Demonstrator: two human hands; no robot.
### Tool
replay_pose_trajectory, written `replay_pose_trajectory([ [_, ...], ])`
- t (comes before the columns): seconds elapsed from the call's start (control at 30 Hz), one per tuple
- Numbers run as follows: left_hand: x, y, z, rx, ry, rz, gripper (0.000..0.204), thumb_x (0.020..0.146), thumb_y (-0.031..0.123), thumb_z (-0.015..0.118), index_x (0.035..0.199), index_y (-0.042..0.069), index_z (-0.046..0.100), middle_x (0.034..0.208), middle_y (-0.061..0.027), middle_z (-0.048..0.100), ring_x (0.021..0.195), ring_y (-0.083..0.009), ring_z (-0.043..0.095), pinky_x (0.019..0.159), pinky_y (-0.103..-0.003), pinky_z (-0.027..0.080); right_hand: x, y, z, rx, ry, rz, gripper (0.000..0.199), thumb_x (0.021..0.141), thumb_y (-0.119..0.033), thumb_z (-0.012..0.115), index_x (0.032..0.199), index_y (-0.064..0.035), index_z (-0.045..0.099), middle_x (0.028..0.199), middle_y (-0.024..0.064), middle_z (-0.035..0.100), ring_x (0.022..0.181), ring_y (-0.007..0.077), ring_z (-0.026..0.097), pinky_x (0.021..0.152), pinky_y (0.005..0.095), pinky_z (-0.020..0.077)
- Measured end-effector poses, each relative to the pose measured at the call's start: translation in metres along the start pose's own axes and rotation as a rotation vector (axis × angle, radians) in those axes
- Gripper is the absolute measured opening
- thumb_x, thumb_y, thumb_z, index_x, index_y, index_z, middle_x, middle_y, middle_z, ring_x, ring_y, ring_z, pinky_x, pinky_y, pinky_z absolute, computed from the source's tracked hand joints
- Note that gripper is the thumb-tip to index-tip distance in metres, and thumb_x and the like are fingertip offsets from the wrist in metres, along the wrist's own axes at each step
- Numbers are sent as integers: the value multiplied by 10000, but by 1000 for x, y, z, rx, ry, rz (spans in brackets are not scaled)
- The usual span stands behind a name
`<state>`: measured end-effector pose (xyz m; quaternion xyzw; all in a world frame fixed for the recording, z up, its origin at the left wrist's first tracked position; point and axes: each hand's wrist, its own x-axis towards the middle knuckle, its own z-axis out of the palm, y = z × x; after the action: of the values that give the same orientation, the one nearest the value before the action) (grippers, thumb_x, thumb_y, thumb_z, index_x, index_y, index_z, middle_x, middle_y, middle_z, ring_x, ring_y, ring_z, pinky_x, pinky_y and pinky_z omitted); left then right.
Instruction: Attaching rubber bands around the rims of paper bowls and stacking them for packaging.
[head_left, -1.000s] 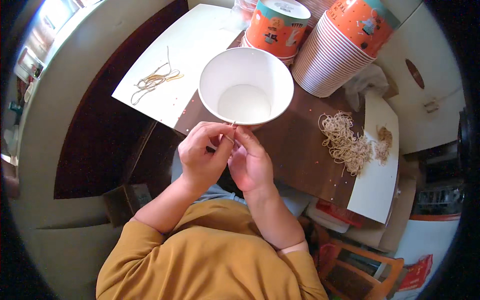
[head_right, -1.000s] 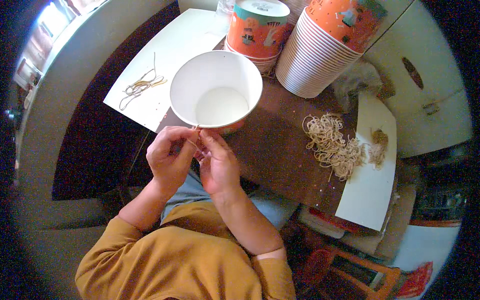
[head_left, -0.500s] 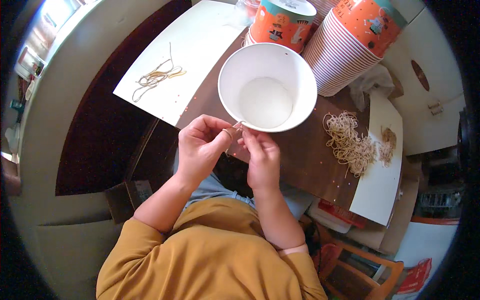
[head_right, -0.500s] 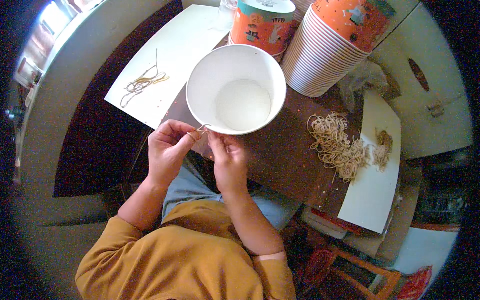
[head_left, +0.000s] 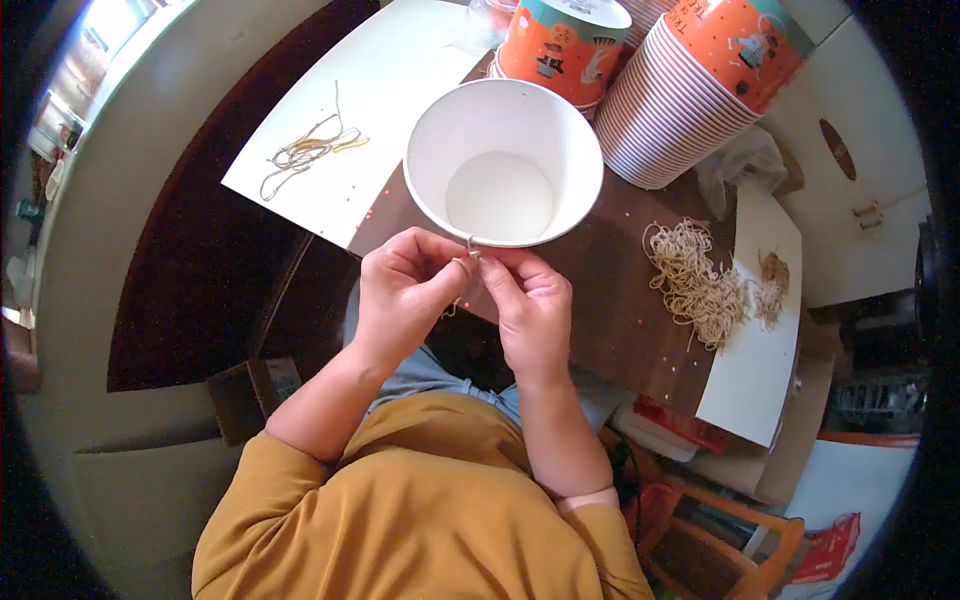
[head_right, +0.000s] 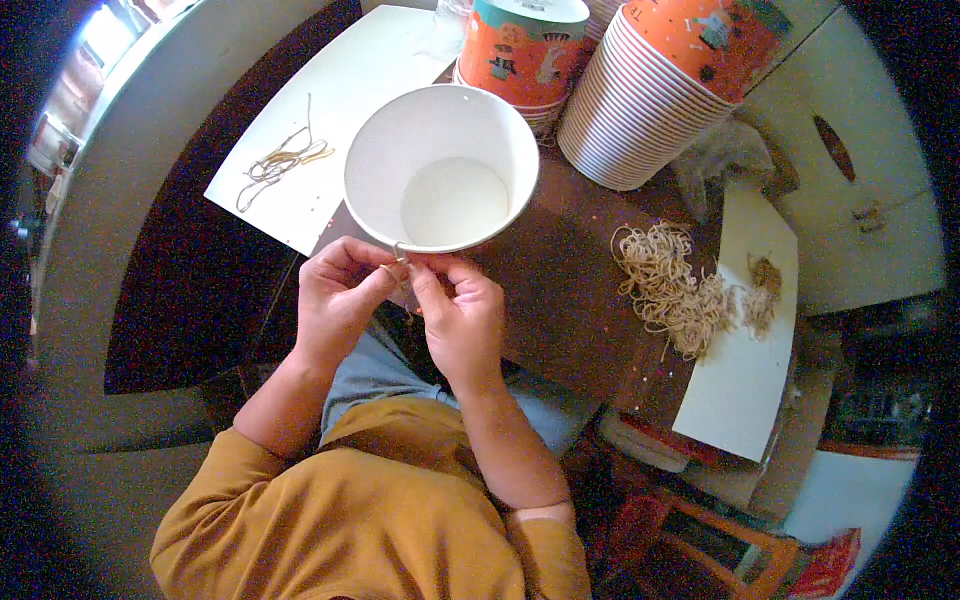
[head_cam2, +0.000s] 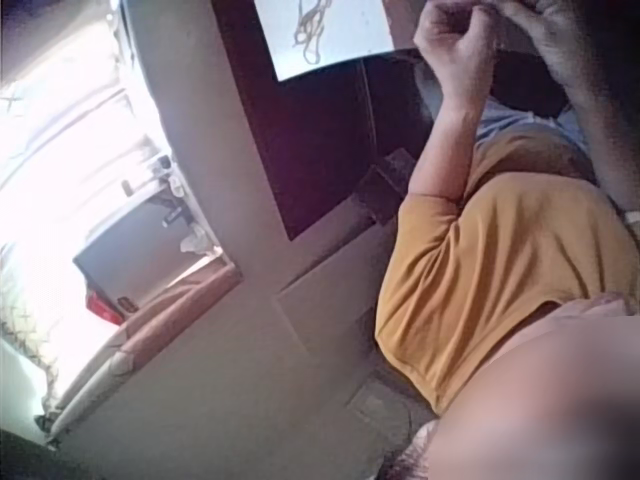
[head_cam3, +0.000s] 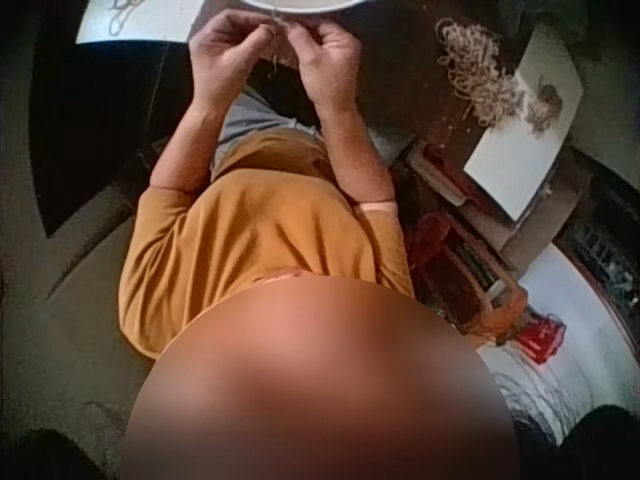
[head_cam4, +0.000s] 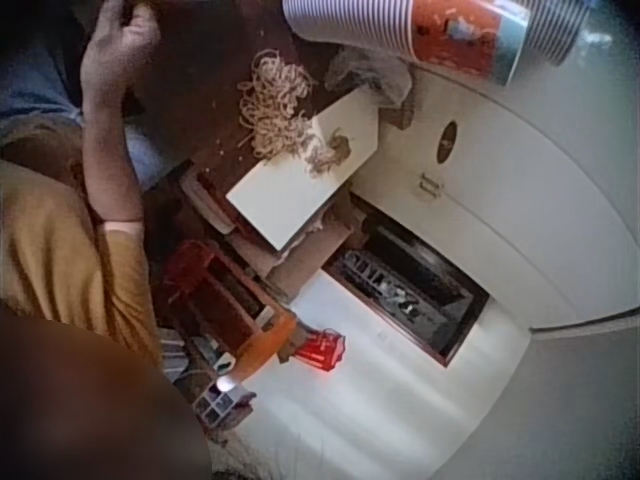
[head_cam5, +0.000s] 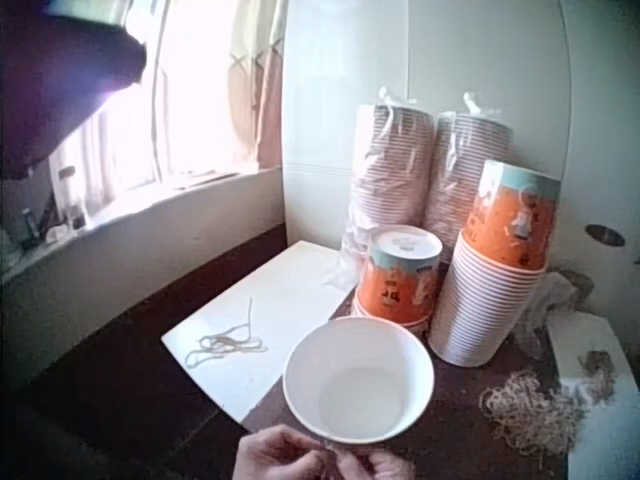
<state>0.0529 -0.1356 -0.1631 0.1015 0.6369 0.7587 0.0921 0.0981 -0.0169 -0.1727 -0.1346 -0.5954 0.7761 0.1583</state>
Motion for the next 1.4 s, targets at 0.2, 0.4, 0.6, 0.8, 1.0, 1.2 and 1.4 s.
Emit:
replay_pose_trajectory([
  [0.2, -1, 1, -4, -12, -3, 5, 72, 809, -11, 635, 873, -39, 615, 768, -65, 664, 662, -78, 610, 597, -218, 515, -2, -11, 4, 5, -111, 66, 152, 895, -89, 610, 988, 4, 687, 863, 30, 688, 707, 44, 582, 622, 207, 467],
  [0.4, -3, 2, -5, -33, -42, 34, 64, 839, -14, 628, 895, -43, 617, 803, -76, 677, 711, -90, 634, 620, -227, 531, 3, 3, 4, 300, -83, 233, 165, 893, -141, 591, 999, -47, 675, 852, 27, 676, 705, 90, 597, 655, 242, 501],
  [0.6, -4, 3, -4, -48, -5, 100, 64, 849, -20, 615, 909, -42, 620, 811, -65, 679, 721, -85, 634, 612, -222, 532, 4, 9, 1, 678, -186, 425, 218, 910, -222, 549, 1069, -103, 638, 976, -8, 644, 885, 107, 560, 810, 279, 423],
  [0.8, -2, 2, -7, 419, 32, 495, 173, 714, -73, 656, 868, 3, 673, 883, -101, 660, 731, -120, 657, 602, -237, 542, 2, 14, -1, 714, -158, 453, 215, 924, -207, 535, 1066, -80, 634, 987, 13, 640, 895, 136, 559, 844, 315, 426],
  [1.0, -1, 6, -2, 607, 52, 751, 197, 708, -44, 678, 895, 19, 684, 880, -109, 668, 736, -194, 675, 618, -282, 557, -1, 7, 1, 644, -68, 412, 148, 898, -187, 586, 978, -95, 670, 879, -8, 664, 769, 95, 582, 711, 265, 446],
  [1.2, 0, -2, -1, 686, 66, 813, 182, 695, -21, 705, 867, 25, 668, 847, -115, 657, 717, -241, 659, 611, -300, 542, -6, 4, 10, 589, 43, 302, 152, 874, -172, 616, 980, -78, 671, 857, 2, 663, 707, 79, 570, 623, 221, 412],
  [1.4, 1, 4, -4, 764, 3, 934, 182, 673, -38, 703, 839, 16, 651, 815, -107, 643, 690, -243, 632, 617, -318, 519, 0, 2, 4, 705, -33, 460, 126, 867, -230, 624, 896, -113, 661, 815, -22, 648, 707, 82, 552, 621, 234, 402],
])
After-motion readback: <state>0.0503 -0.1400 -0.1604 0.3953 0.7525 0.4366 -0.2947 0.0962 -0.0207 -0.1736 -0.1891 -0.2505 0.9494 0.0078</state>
